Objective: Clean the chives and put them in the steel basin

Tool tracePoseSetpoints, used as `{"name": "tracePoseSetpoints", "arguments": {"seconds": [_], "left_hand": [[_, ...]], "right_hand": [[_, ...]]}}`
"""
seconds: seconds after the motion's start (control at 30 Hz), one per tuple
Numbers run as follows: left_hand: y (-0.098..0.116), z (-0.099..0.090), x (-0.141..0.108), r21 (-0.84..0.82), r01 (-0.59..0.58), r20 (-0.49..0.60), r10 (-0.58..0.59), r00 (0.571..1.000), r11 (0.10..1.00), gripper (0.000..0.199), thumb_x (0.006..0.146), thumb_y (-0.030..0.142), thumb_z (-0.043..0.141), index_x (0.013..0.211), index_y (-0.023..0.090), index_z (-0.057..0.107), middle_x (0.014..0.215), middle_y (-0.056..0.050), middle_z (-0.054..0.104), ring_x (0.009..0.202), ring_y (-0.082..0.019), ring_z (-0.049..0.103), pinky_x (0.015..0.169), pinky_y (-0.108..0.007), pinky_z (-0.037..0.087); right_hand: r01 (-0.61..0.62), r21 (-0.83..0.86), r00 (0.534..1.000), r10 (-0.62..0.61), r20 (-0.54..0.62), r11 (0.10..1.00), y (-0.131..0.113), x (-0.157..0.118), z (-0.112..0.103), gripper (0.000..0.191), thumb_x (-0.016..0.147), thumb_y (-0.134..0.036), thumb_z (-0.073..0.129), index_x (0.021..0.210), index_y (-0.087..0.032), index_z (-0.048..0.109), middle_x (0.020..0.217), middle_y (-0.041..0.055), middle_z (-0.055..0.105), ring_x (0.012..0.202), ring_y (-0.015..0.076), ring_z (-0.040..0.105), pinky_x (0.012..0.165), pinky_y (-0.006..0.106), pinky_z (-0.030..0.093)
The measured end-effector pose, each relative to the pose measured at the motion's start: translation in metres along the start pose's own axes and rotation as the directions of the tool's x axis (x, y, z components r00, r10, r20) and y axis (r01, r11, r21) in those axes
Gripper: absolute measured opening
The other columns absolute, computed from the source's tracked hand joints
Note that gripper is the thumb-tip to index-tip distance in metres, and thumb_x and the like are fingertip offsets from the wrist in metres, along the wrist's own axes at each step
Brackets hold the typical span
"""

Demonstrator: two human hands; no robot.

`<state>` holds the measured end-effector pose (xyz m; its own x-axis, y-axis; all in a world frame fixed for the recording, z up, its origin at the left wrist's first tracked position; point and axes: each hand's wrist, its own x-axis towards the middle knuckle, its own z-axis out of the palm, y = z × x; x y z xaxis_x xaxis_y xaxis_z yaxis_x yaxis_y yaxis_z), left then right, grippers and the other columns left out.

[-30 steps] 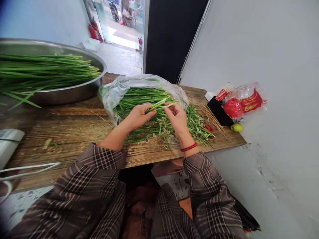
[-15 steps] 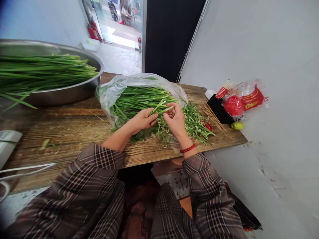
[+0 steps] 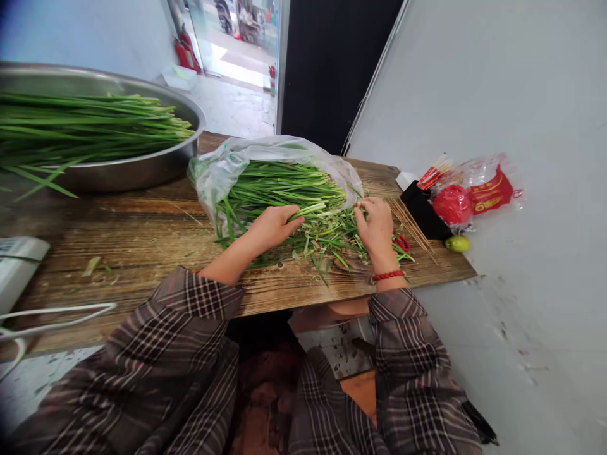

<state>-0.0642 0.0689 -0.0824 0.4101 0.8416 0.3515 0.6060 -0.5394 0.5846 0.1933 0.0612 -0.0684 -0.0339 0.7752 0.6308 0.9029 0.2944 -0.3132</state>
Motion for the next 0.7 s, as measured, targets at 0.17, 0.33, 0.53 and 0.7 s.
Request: {"name": "tracePoseSetpoints", "arguments": {"seconds": [0.17,0.33,0.53,0.7], "left_hand": [[0.000,-0.001,0.001,-0.046,0.011,0.024,-0.010,1.000,0.999,0.032,0.088,0.034,0.051,0.060,0.020,0.042,0.056,0.002,0.043,0.056,-0.014,0.039,0.057,-0.028,0.024],[0.000,-0.005,0.004,-0.157,-0.001,0.062,0.011,0.998,0.988,0.036,0.086,0.032,0.050,0.055,0.019,0.037,0.053,0.005,0.036,0.055,-0.011,0.035,0.055,-0.026,0.023],[0.006,-0.006,0.001,-0.057,-0.048,0.041,0.050,0.998,0.997,0.033,0.089,0.034,0.049,0.060,0.019,0.044,0.056,0.003,0.044,0.057,-0.013,0.040,0.056,-0.027,0.026],[0.014,-0.003,-0.007,0.204,-0.037,0.017,0.035,0.999,0.978,0.023,0.092,0.037,0.049,0.081,0.021,0.061,0.074,-0.005,0.064,0.067,-0.019,0.056,0.059,-0.028,0.031]], "right_hand": [[0.229,0.042,0.969,-0.232,0.087,0.972,-0.020,-0.005,-0.004,0.024,0.092,-0.034,0.052,0.106,-0.023,0.068,0.116,0.0107,0.066,0.110,0.0257,0.058,0.098,0.045,0.042],[0.317,0.108,0.909,-0.334,0.249,0.942,-0.043,-0.010,0.005,0.025,0.092,-0.040,0.052,0.097,-0.022,0.069,0.098,0.0087,0.069,0.097,0.0241,0.059,0.089,0.040,0.044],[-0.013,0.449,0.991,-0.050,0.127,0.894,-0.046,-0.022,0.023,0.027,0.088,-0.043,0.056,0.077,-0.022,0.068,0.078,0.0020,0.067,0.078,0.0182,0.059,0.076,0.033,0.045],[-0.433,0.756,0.884,0.394,0.250,0.491,-0.062,-0.026,0.042,0.025,0.076,-0.044,0.065,0.081,-0.020,0.067,0.080,0.0006,0.067,0.070,0.0138,0.058,0.061,0.026,0.045]]}}
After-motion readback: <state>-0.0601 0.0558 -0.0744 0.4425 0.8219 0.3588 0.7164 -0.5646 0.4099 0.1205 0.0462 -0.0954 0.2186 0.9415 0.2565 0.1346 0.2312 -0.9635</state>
